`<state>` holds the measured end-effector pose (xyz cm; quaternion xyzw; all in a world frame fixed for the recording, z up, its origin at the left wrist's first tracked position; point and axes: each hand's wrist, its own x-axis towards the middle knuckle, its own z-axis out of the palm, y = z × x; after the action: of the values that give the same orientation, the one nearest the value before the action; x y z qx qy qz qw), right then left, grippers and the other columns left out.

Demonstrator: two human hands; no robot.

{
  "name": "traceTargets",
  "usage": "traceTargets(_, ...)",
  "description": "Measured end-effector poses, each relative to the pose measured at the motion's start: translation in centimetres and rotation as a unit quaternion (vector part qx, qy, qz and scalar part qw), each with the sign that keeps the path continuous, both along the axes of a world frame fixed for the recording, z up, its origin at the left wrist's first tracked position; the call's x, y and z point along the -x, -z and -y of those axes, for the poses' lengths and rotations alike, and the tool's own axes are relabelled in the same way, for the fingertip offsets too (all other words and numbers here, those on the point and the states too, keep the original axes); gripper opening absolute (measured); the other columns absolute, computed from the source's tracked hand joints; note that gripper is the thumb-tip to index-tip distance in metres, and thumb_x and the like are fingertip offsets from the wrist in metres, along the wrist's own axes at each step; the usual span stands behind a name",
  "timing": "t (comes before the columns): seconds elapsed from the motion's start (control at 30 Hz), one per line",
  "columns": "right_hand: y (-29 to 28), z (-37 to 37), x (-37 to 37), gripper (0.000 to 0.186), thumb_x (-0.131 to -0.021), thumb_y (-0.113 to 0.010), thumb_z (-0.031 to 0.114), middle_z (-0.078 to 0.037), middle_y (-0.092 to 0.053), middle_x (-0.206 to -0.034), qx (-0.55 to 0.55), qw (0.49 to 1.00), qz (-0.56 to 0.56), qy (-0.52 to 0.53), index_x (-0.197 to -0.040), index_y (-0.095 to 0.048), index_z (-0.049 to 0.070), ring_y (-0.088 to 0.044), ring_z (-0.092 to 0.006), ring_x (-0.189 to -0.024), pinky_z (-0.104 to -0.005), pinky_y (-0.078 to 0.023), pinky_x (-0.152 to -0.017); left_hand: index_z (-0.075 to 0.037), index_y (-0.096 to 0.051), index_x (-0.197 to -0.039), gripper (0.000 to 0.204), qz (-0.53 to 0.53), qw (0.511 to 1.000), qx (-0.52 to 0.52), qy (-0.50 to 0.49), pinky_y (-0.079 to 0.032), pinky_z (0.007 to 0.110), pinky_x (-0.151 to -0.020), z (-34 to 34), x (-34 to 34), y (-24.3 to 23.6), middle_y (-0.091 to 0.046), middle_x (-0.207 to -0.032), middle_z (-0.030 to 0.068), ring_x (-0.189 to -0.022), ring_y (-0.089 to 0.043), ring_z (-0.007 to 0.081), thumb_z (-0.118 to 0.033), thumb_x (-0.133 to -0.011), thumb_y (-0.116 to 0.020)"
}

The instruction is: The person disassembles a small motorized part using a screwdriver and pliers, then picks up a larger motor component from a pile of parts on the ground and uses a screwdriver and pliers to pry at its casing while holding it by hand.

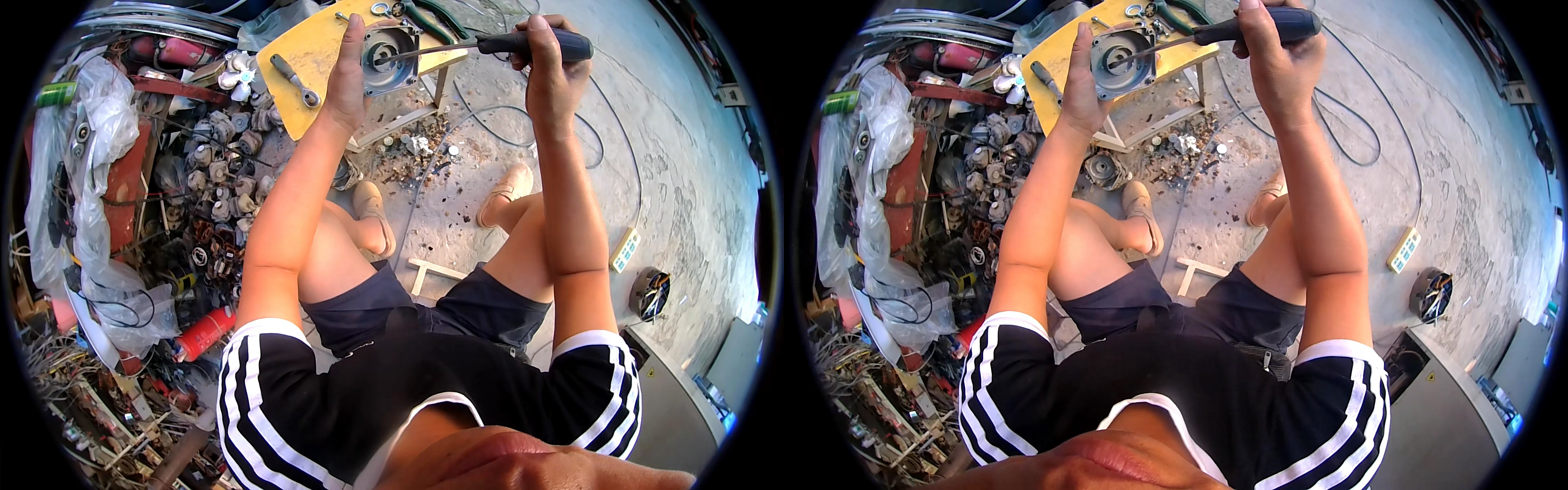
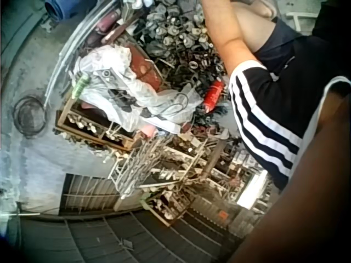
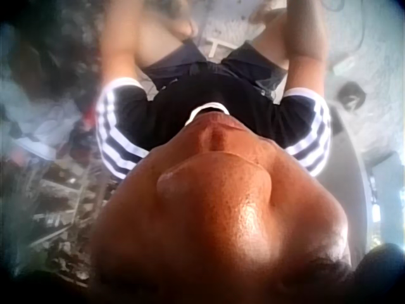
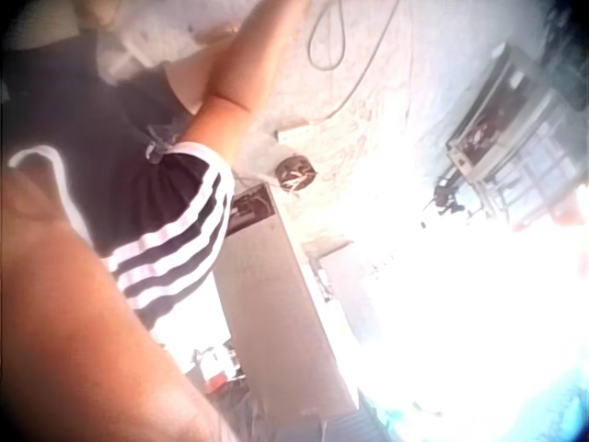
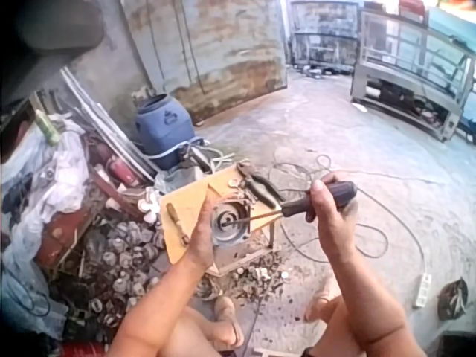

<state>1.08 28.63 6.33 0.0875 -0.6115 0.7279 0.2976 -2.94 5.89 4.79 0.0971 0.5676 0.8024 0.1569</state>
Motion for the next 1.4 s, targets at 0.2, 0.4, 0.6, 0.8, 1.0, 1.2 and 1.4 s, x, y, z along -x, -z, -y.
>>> traceTargets(0.2, -1.2, 0.4, -1.0, 0.027, -0.092, -0.064, 0.026, -0.005, -0.063, -0.071, -0.063, 0.996, -0.015, 0.067, -0.086, -0.062, 0.000, -0.056, -0.0084, -0.057, -0.0213, -0.044, -0.052, -0.004, -0.051, -0.125, 0.064, 0.030, 0.998, -0.058, 0.015, -0.052, 0.038, -0.090, 0.1, 0.6, 0.2, -0.065, -0.107, 0.0117, -0.099, -0.065, 0.0229, -0.060, -0.096, -0.037)
traceTargets(0.4, -1.1, -0.4, -1.0, 0.025, -0.091, -0.064, 0.026, -0.003, -0.062, -0.070, -0.078, 0.996, -0.018, 0.037, -0.086, -0.062, 0.001, -0.057, -0.0076, -0.057, -0.0204, -0.044, -0.053, -0.006, -0.054, -0.124, 0.063, 0.039, 0.992, -0.117, 0.030, -0.048, 0.044, -0.093, 0.0, 1.6, 1.3, -0.065, -0.106, 0.0116, -0.101, -0.063, 0.0241, -0.060, -0.093, -0.046)
traceTargets(0.6, -1.6, -0.2, -1.4, 0.026, -0.091, -0.066, 0.027, 0.001, -0.060, -0.067, -0.137, 0.990, 0.017, 0.032, -0.084, -0.062, 0.002, -0.056, -0.0057, -0.058, -0.0191, -0.043, -0.053, -0.002, -0.044, -0.131, 0.063, -0.248, 0.953, 0.165, -0.046, -0.055, 0.031, -0.083, 0.4, 1.6, 2.7, -0.064, -0.108, 0.0141, -0.093, -0.067, 0.0186, -0.056, -0.097, -0.041)
traceTargets(0.8, -1.6, -2.9, -0.7, 0.029, -0.086, -0.071, 0.030, 0.005, -0.055, -0.064, -0.264, 0.943, 0.079, 0.187, -0.075, -0.063, 0.004, -0.048, -0.0045, -0.060, -0.0200, -0.041, -0.056, -0.018, -0.055, -0.124, 0.077, -0.593, 0.698, 0.397, -0.066, -0.030, 0.053, -0.109, -1.9, -1.0, 1.6, -0.060, -0.112, 0.0062, -0.109, -0.059, 0.0259, -0.070, -0.068, -0.069)
traceTargets(1.0, -0.9, -4.3, 0.0, 0.028, -0.086, -0.072, 0.031, 0.003, -0.055, -0.064, -0.200, 0.964, 0.074, 0.157, -0.078, -0.063, 0.005, -0.049, -0.0052, -0.058, -0.0201, -0.040, -0.055, -0.020, -0.055, -0.127, 0.078, -0.606, 0.674, 0.420, -0.039, -0.031, 0.054, -0.110, -2.4, -1.7, 2.8, -0.059, -0.115, 0.0034, -0.108, -0.058, 0.0227, -0.065, -0.066, -0.073)
traceTargets(1.2, 0.5, -3.7, 0.6, 0.035, -0.086, -0.072, 0.034, 0.000, -0.060, -0.065, -0.265, 0.934, 0.119, 0.206, -0.076, -0.064, 0.002, -0.050, -0.0064, -0.060, -0.0210, -0.042, -0.058, -0.020, -0.055, -0.127, 0.075, -0.647, 0.632, 0.420, -0.077, -0.036, 0.049, -0.107, -0.1, -1.5, 2.3, -0.062, -0.112, 0.0025, -0.105, -0.060, 0.0219, -0.066, -0.069, -0.070)
traceTargets(1.4, 3.7, -3.9, 1.8, 0.041, -0.082, -0.073, 0.043, -0.004, -0.062, -0.064, -0.379, 0.898, 0.182, 0.134, -0.076, -0.066, 0.003, -0.055, -0.0117, -0.060, -0.0289, -0.047, -0.062, -0.008, -0.052, -0.126, 0.070, -0.596, 0.641, 0.422, -0.236, -0.047, 0.041, -0.091, 10.5, -0.5, -5.3, -0.063, -0.102, 0.0118, -0.099, -0.062, 0.0304, -0.052, -0.076, -0.074)
